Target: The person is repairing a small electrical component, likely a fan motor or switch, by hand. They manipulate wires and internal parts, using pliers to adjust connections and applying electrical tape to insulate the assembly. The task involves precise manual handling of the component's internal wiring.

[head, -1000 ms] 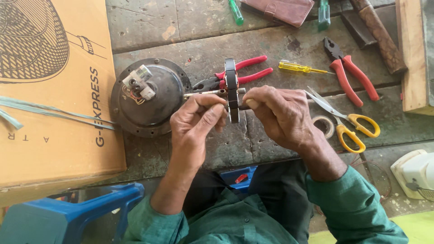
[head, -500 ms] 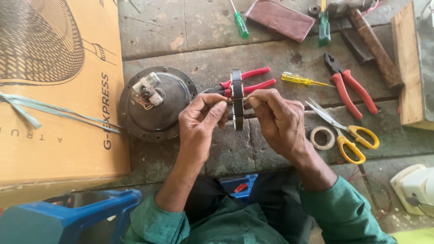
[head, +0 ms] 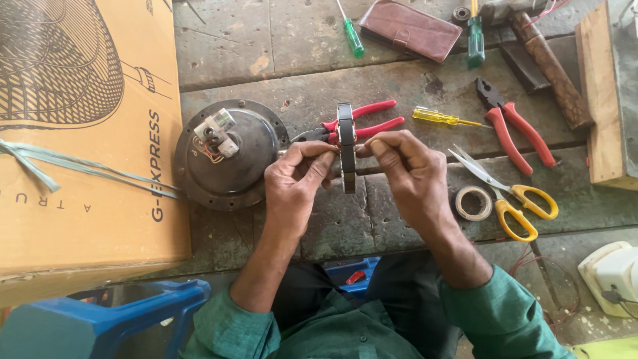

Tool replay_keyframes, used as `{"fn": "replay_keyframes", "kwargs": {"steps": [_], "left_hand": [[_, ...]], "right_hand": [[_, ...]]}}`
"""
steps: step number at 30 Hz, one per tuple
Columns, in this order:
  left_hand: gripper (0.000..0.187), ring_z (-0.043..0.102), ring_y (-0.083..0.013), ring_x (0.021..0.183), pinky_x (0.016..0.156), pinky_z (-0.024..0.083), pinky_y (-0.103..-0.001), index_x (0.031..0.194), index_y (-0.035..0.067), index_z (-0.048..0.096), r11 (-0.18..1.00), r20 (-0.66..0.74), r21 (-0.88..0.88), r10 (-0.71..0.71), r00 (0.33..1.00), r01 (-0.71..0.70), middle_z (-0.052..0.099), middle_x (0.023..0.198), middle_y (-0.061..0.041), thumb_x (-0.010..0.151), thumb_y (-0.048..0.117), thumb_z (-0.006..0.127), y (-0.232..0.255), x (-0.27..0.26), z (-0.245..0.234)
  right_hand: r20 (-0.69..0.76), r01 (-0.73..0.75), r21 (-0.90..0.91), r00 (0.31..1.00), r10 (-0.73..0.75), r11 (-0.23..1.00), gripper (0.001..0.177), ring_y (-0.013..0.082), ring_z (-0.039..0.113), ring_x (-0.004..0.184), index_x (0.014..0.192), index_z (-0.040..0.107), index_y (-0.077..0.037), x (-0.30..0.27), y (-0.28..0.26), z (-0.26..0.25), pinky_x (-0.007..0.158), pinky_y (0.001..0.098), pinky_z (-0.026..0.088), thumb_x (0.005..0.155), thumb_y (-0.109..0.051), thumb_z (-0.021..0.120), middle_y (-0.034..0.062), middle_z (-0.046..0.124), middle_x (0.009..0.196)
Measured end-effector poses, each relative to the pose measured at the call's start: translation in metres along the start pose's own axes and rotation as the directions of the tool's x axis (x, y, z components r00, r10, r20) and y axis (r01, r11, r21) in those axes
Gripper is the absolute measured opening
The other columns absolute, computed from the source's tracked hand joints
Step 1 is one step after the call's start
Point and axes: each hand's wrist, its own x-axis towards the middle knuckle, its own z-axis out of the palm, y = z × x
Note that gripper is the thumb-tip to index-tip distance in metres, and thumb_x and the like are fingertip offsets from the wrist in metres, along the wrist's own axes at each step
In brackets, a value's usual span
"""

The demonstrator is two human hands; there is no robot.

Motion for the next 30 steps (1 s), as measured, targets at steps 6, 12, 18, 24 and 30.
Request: {"fn": "replay_keyframes", "kwargs": {"steps": [6, 12, 18, 24, 30], "left_hand": [[0.01, 0.066, -0.007, 0.073, 0.062, 0.055, -0.023, 0.107, 0.0, 0.074, 0.997, -0.029, 0.071, -0.002, 1.0, 0.004, 0.073, 0.09, -0.003, 0.098, 0.002, 0.071, -0.004, 0.003, -0.001], [0.01, 0.067, -0.0071, 0.076, 0.063, 0.054, -0.023, 0.106, -0.002, 0.075, 0.997, -0.023, 0.068, 0.028, 0.999, -0.027, 0.071, 0.101, -0.003, 0.096, 0.002, 0.073, -0.002, 0.002, 0.001], [0.013, 0.066, -0.0059, 0.075, 0.062, 0.052, -0.021, 0.106, -0.001, 0.077, 0.985, 0.001, 0.172, -0.008, 1.0, 0.008, 0.071, 0.102, -0.002, 0.094, 0.001, 0.075, 0.009, 0.004, -0.001], [0.011, 0.064, -0.0072, 0.062, 0.051, 0.051, -0.024, 0.103, 0.001, 0.077, 0.952, 0.09, 0.248, -0.208, 0.974, 0.181, 0.073, 0.08, -0.006, 0.092, 0.004, 0.074, 0.028, 0.02, -0.009], [0.011, 0.065, -0.0101, 0.062, 0.052, 0.053, -0.025, 0.098, -0.002, 0.067, 0.977, 0.168, 0.069, -0.211, 0.963, 0.202, 0.071, 0.082, -0.008, 0.09, -0.001, 0.074, 0.03, 0.03, -0.012]], "right_hand": [[-0.098, -0.2, -0.092, 0.977, 0.191, 0.976, 0.016, 0.0086, 0.066, 0.075, 0.109, 0.074, -0.003, -0.003, 0.006, -0.013, 0.068, 0.0256, 0.053, 0.105, -0.015, 0.065, 0.0022, 0.072, 0.082], [-0.215, -0.225, -0.27, 0.962, 0.169, 0.936, 0.015, 0.0098, 0.054, 0.061, 0.107, 0.074, -0.001, -0.015, 0.0, -0.031, 0.057, 0.0287, 0.044, 0.103, -0.016, 0.07, 0.0043, 0.062, 0.069], [-0.225, -0.156, -0.368, 0.972, 0.075, 0.917, 0.014, 0.0136, 0.057, 0.065, 0.106, 0.072, 0.0, -0.032, -0.001, -0.043, 0.063, 0.0309, 0.046, 0.104, -0.014, 0.071, 0.0077, 0.062, 0.075], [-0.181, -0.101, -0.397, 0.983, 0.03, 0.912, 0.013, 0.018, 0.062, 0.069, 0.105, 0.071, -0.001, -0.034, -0.003, -0.048, 0.067, 0.0316, 0.048, 0.104, -0.014, 0.071, 0.0113, 0.064, 0.079], [-0.166, -0.051, -0.483, 0.985, -0.034, 0.874, 0.011, 0.0264, 0.068, 0.071, 0.104, 0.071, -0.002, -0.014, -0.003, -0.051, 0.067, 0.0362, 0.05, 0.104, -0.013, 0.07, 0.0155, 0.069, 0.083]]}}
